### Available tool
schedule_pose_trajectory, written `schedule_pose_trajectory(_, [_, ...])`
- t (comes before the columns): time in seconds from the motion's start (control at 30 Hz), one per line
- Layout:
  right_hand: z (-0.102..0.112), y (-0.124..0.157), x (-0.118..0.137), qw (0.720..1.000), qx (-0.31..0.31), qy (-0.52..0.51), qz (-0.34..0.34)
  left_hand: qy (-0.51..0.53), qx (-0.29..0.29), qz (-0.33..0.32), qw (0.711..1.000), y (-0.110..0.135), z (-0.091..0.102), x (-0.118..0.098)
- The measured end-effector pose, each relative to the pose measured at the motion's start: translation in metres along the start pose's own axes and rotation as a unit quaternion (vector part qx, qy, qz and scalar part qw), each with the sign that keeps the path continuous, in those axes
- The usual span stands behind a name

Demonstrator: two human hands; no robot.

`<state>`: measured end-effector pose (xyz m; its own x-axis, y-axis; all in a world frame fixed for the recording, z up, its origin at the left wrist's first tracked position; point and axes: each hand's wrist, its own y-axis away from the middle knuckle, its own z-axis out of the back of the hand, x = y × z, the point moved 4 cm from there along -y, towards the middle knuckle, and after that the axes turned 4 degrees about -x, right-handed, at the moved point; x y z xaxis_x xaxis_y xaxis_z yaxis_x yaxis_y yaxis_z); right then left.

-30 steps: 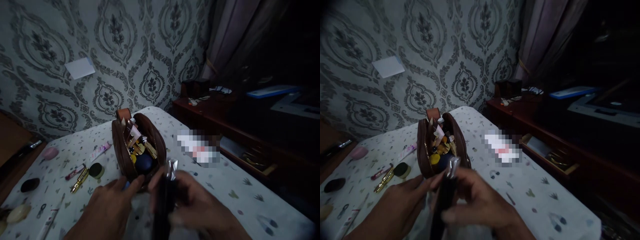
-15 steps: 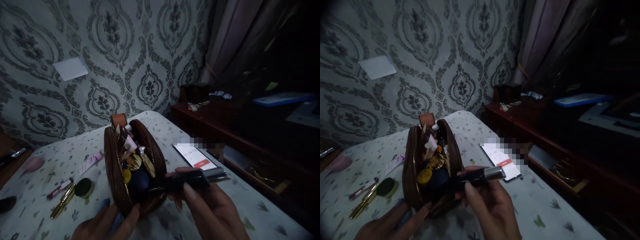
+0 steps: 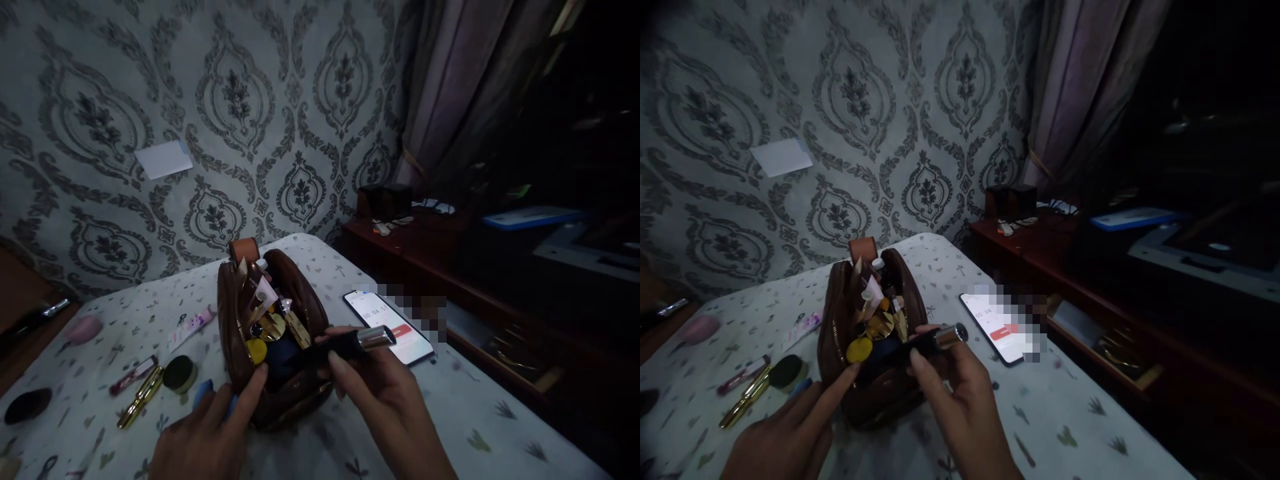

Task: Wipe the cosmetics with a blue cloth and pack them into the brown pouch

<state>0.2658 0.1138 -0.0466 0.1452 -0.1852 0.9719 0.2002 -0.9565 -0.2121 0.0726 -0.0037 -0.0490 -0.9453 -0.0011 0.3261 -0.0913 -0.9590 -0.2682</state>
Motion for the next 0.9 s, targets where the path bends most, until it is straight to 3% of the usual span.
schedule_pose_trajectory(0.2, [-0.008, -0.026, 0.041, 0.987, 0.075, 0.099, 0.099, 0.054, 0.049, 0.005, 0.997, 0.001, -0.005, 0.001])
schedule_pose_trajectory(0.4, [-0.03, -0.067, 0.072, 0.931, 0.124, 0.294, 0.175, 0.061, 0.129, 0.044, 0.989, -0.004, 0.003, -0.003])
schedule_pose_trajectory(0.47, [-0.04, -0.08, 0.077, 0.902, 0.128, 0.375, 0.168, 0.068, 0.147, 0.046, 0.986, -0.005, 0.004, -0.004])
schedule_pose_trajectory(0.7, [-0.076, -0.096, 0.082, 0.75, 0.175, 0.605, 0.205, 0.064, 0.154, 0.052, 0.985, -0.006, 0.008, -0.004])
schedule_pose_trajectory(0.8, [-0.085, -0.1, 0.078, 0.712, 0.182, 0.643, 0.217, 0.072, 0.168, 0.061, 0.981, -0.008, 0.012, -0.004])
schedule_pose_trajectory(0.9, [-0.091, -0.105, 0.073, 0.692, 0.182, 0.662, 0.222, 0.083, 0.193, 0.069, 0.975, -0.009, 0.015, -0.005])
